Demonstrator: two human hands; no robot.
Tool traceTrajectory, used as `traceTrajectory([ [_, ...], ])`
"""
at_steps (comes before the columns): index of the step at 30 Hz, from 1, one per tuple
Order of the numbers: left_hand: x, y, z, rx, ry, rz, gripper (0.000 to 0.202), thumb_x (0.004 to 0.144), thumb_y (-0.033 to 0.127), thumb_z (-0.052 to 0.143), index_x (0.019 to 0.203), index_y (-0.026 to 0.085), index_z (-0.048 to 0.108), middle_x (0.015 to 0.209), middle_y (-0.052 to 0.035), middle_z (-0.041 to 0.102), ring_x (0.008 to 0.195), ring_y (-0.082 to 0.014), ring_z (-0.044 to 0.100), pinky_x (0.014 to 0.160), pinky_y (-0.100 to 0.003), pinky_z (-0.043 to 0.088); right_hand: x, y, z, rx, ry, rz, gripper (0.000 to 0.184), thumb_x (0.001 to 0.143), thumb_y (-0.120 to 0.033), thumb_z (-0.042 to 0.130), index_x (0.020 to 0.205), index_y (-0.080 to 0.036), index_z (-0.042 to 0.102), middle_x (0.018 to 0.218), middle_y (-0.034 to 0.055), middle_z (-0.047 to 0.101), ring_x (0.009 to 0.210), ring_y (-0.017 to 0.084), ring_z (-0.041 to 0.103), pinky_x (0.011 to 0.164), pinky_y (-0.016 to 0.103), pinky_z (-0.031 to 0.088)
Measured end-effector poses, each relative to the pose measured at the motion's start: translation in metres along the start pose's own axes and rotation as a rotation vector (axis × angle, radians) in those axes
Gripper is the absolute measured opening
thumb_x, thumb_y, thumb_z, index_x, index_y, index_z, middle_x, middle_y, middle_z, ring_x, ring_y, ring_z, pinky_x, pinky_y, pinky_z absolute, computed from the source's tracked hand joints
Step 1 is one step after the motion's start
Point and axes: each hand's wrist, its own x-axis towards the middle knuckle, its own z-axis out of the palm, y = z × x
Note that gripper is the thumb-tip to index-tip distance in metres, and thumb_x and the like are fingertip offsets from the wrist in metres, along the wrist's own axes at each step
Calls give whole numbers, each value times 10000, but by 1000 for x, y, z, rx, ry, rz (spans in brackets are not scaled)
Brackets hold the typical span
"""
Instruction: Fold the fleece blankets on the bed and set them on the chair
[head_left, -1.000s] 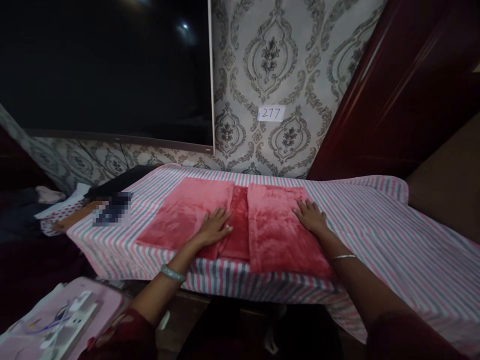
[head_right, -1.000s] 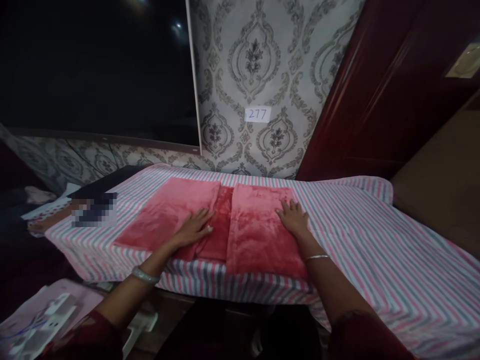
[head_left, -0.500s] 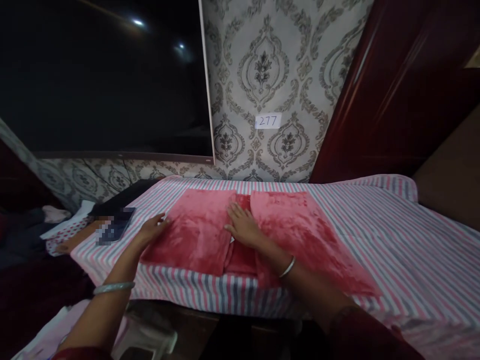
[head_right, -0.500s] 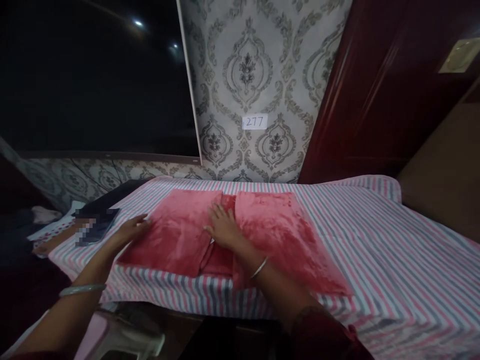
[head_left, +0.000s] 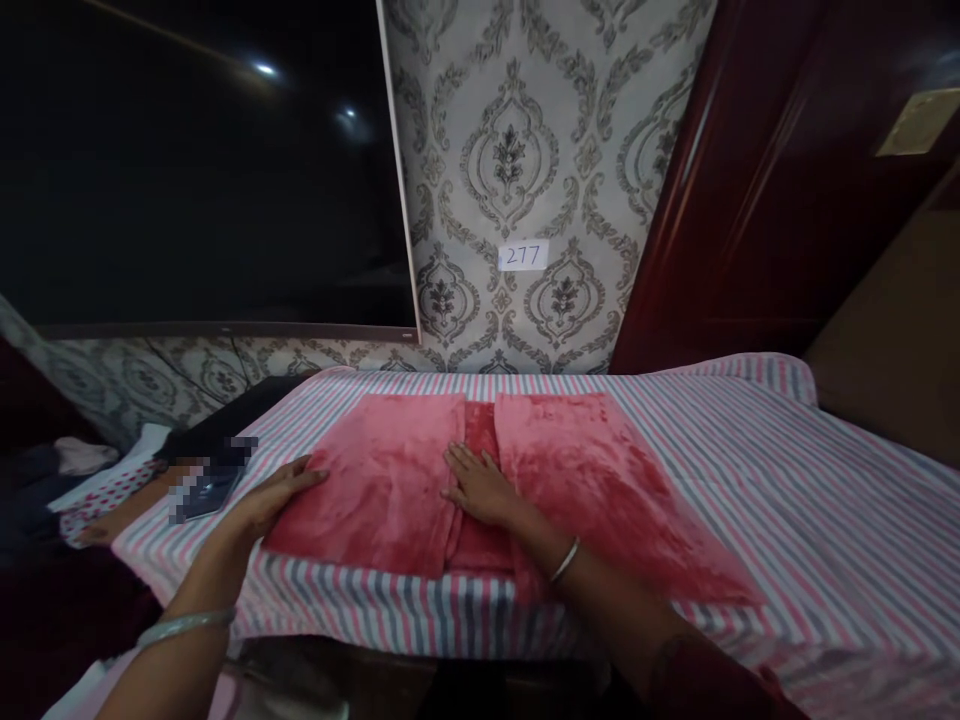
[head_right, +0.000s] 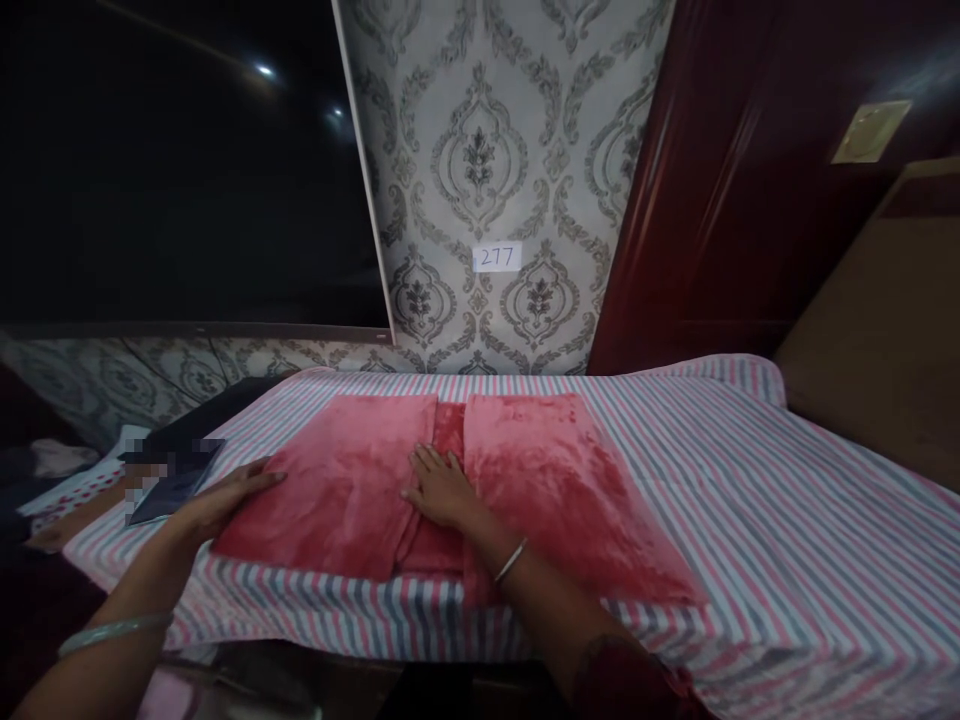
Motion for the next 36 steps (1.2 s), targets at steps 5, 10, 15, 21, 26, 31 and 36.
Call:
traceTrajectory([
  [5, -12, 43, 25, 499, -113, 376, 573, 546, 477, 803, 1032, 197, 684, 1134, -93, 742, 1125, -345, 662, 943, -406, 554, 22, -23, -46, 198, -14, 76, 670, 926, -420, 585, 1494, -91, 447, 1569, 215, 390, 1470, 336, 343, 1194, 514, 280],
  [10, -33, 72, 87, 753, -156, 688, 408, 618, 349, 711, 999, 203, 699, 1075, -85, 753, 1060, -330, 672, 1027, -418, 474, 52, -74, -91, 716, -11, 119, 615, 1007, -620, 317, 1382, -181, 526, 1286, 143, 668, 1046, 244, 696, 835, 408, 600],
  [15, -59, 74, 125, 924, -181, 880, 313, 758, 270, 641, 1065, 239, 699, 1105, -95, 725, 1055, -297, 668, 1005, -395, 471, 68, -100, -110, 923, 75, 289, 158, 895, -294, 631, 967, -153, 627, 540, -47, 546, 520, 164, 574, 562, 326, 576],
  [21, -119, 39, 155, 870, 138, 1411, 390, 889, 195, 512, 1258, 226, 638, 1144, -117, 677, 1082, -281, 610, 987, -428, 459, 53, -70, -147, 1028, 299, 257, 207, 719, -32, 555, 860, -176, 605, 503, -84, 492, 453, 111, 483, 505, 221, 492],
  [26, -147, -36, 211, 667, -255, 1778, 358, 834, 101, 552, 1170, 194, 634, 1029, -108, 691, 1000, -235, 621, 875, -386, 505, -10, -9, -202, 1118, 451, 243, 221, 678, -53, 552, 853, -176, 608, 631, -40, 626, 578, 122, 586, 624, 222, 526],
  [31, -137, -74, 243, 557, -400, 1582, 313, 868, 90, 521, 1137, 203, 634, 1035, -109, 685, 1017, -230, 631, 900, -405, 530, -115, 83, -208, 1111, 550, 425, 159, 703, -141, 550, 832, -192, 627, 692, 13, 697, 681, 186, 660, 742, 298, 562],
  [36, -109, -82, 243, 387, -260, 1272, 231, 878, 164, 565, 1040, 265, 696, 1006, -90, 684, 974, -236, 660, 872, -396, 553, -186, 149, -153, 1048, 519, 683, 130, 792, -274, 538, 722, -223, 633, 541, 25, 639, 587, 229, 655, 705, 358, 578],
])
